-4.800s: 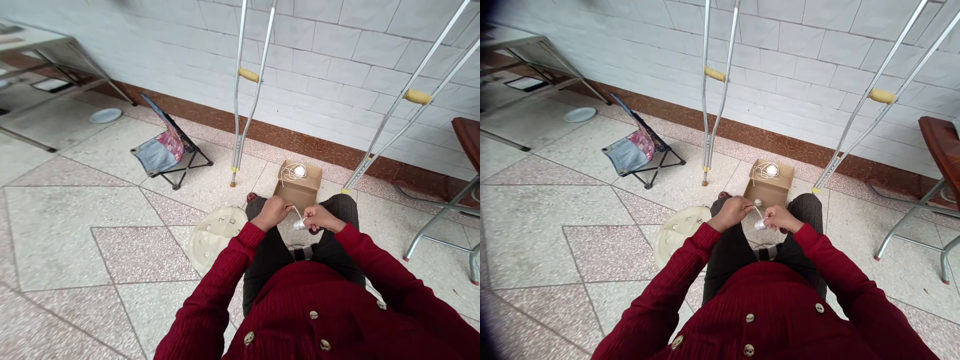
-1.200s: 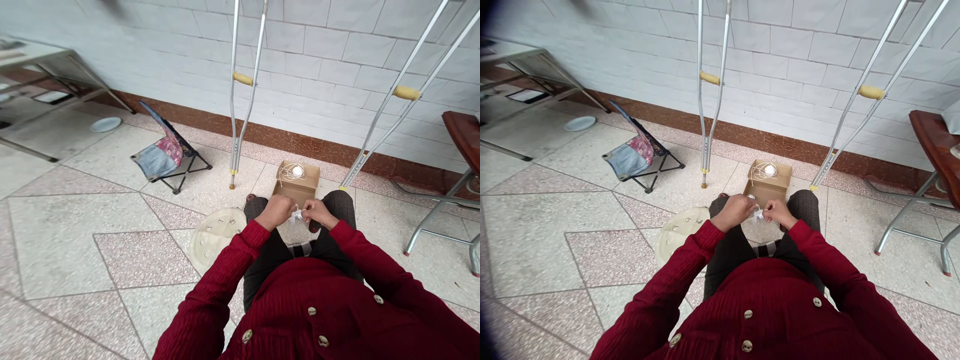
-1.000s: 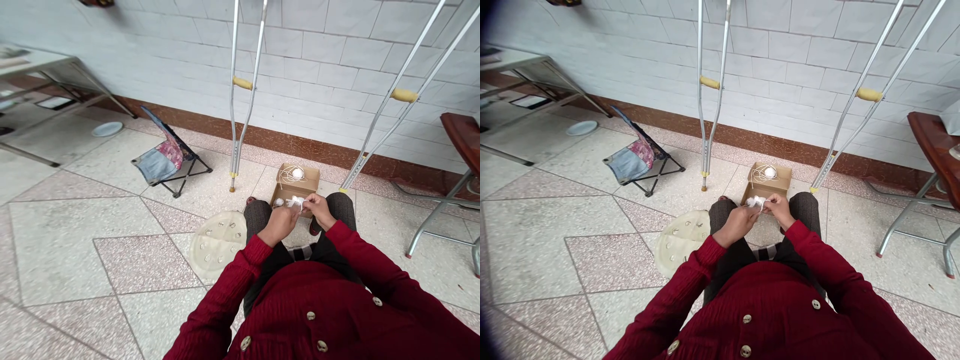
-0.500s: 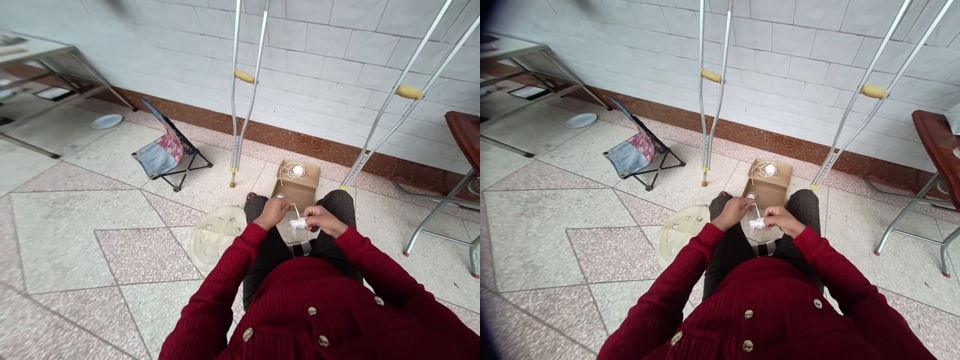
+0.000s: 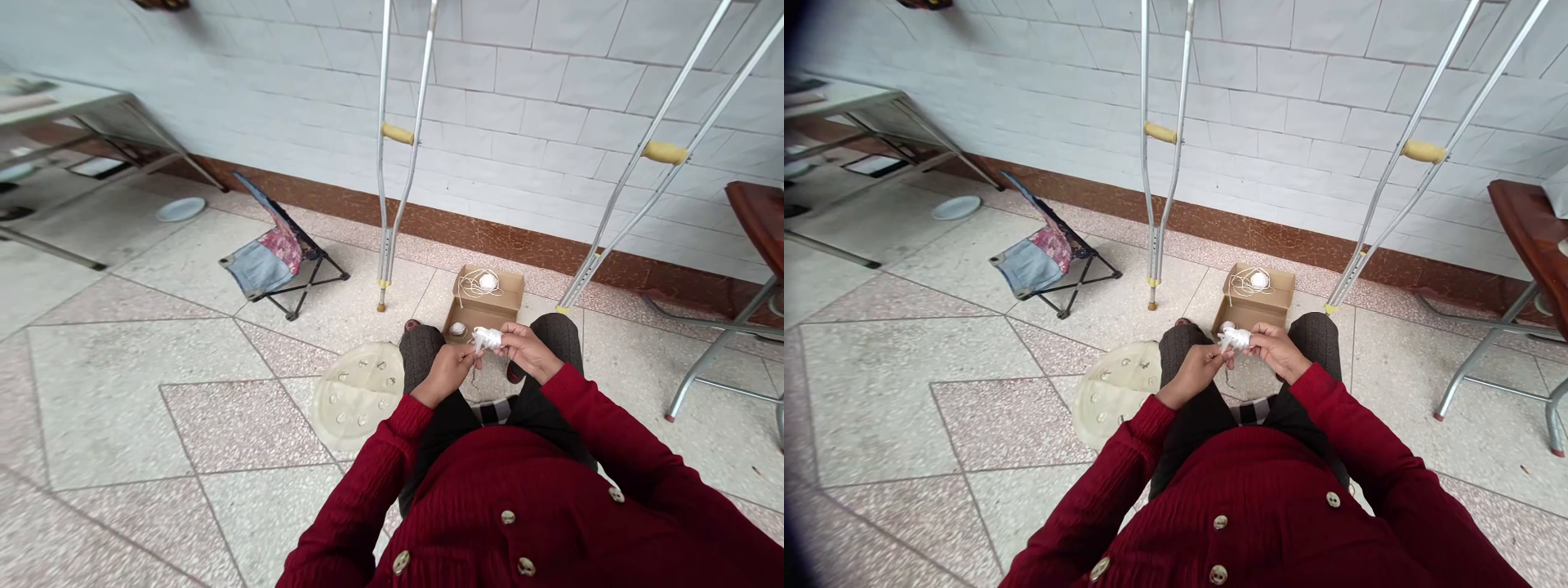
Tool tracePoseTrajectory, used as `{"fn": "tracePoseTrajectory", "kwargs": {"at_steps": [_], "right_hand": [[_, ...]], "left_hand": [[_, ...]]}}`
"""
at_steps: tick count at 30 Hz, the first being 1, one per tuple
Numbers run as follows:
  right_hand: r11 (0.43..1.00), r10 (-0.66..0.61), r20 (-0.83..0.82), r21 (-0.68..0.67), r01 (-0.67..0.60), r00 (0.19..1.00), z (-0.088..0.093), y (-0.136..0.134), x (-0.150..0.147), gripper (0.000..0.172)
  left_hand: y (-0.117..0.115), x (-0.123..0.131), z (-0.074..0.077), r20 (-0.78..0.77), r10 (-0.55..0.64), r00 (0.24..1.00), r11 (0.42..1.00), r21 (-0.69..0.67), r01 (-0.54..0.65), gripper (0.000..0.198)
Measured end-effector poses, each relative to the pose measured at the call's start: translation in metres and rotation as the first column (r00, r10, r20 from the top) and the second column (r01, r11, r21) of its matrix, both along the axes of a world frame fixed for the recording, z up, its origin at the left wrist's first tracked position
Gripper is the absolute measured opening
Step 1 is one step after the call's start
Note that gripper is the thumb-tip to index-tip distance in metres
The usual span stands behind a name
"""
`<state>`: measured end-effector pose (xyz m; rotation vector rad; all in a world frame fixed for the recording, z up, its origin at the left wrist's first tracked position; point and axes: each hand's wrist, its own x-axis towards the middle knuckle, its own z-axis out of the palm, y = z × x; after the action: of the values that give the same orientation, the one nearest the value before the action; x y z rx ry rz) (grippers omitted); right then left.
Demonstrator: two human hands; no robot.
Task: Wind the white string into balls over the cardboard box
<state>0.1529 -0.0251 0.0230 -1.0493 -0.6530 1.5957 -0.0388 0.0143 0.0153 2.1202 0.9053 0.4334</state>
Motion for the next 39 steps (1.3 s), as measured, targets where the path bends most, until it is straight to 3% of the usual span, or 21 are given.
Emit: {"fn": "tracePoseTrajectory", "kwargs": {"at_steps": [4, 6, 8, 11, 14, 16, 19, 22, 25, 27, 30, 34, 37, 39], "right_hand": [[0.961, 0.278, 0.077, -0.016, -0.277, 0.958, 0.003, -0.012, 0.0, 0.014], [0.949, 0.316, 0.22, -0.063, -0.309, 0.923, -0.001, -0.012, 0.001, 0.012], [0.971, 0.239, 0.374, -0.088, -0.223, 0.896, -0.009, -0.007, 0.001, 0.011], [0.999, -0.045, 0.518, 0.0, 0.053, 0.854, -0.021, 0.006, 0.002, 0.012], [0.954, -0.299, 0.442, 0.106, 0.281, 0.846, -0.023, 0.017, 0.004, 0.011], [0.946, -0.324, 0.301, 0.095, 0.31, 0.897, -0.018, 0.019, 0.005, 0.013], [0.989, -0.147, 0.1, 0.014, 0.146, 0.984, -0.007, 0.008, 0.006, 0.015], [0.994, 0.103, 0.01, -0.021, -0.103, 0.995, 0.0, -0.009, 0.006, 0.014], [0.95, 0.31, 0.069, -0.074, -0.305, 0.948, -0.002, -0.021, 0.005, 0.011], [0.928, 0.361, 0.157, -0.158, -0.337, 0.919, -0.008, -0.022, 0.005, 0.012], [0.973, 0.175, 0.318, -0.203, -0.113, 0.932, -0.02, -0.011, 0.006, 0.015], [0.974, -0.158, 0.387, -0.092, 0.209, 0.908, -0.026, 0.012, 0.008, 0.012], [0.935, -0.343, 0.303, 0.022, 0.353, 0.889, -0.017, 0.022, 0.006, 0.013], [0.933, -0.361, 0.173, 0.061, 0.356, 0.916, -0.006, 0.022, 0.004, 0.015]], "left_hand": [[0.017, 0.001, 0.002, -0.049, -0.046, 0.998, 0.997, 0.056, 0.049, 0.031], [0.024, 0.005, 0.009, -0.124, -0.077, 0.989, 0.985, 0.142, 0.094, 0.028], [0.028, 0.011, 0.018, -0.204, -0.074, 0.976, 0.961, 0.246, 0.124, 0.027], [0.026, 0.019, 0.028, -0.253, -0.05, 0.966, 0.928, 0.347, 0.138, 0.029], [0.017, 0.02, 0.027, -0.208, -0.032, 0.978, 0.946, 0.31, 0.097, 0.029], [0.011, 0.016, 0.021, -0.143, -0.047, 0.989, 0.974, 0.213, 0.077, 0.031], [0.007, 0.008, 0.008, -0.061, -0.051, 0.997, 0.995, 0.08, 0.056, 0.031], [0.012, 0.006, -0.003, -0.061, -0.037, 0.997, 0.997, 0.071, 0.042, 0.026], [0.022, 0.01, -0.004, -0.066, -0.107, 0.992, 0.982, 0.152, 0.116, 0.024], [0.03, 0.015, 0.0, -0.092, -0.132, 0.987, 0.96, 0.236, 0.15, 0.025], [0.036, 0.022, 0.013, -0.151, -0.11, 0.982, 0.919, 0.36, 0.158, 0.025], [0.026, 0.026, 0.024, -0.151, -0.074, 0.986, 0.901, 0.413, 0.131, 0.023], [0.012, 0.024, 0.018, -0.098, -0.067, 0.993, 0.952, 0.292, 0.093, 0.027], [0.008, 0.021, 0.009, -0.034, -0.079, 0.996, 0.984, 0.157, 0.084, 0.03]]}}
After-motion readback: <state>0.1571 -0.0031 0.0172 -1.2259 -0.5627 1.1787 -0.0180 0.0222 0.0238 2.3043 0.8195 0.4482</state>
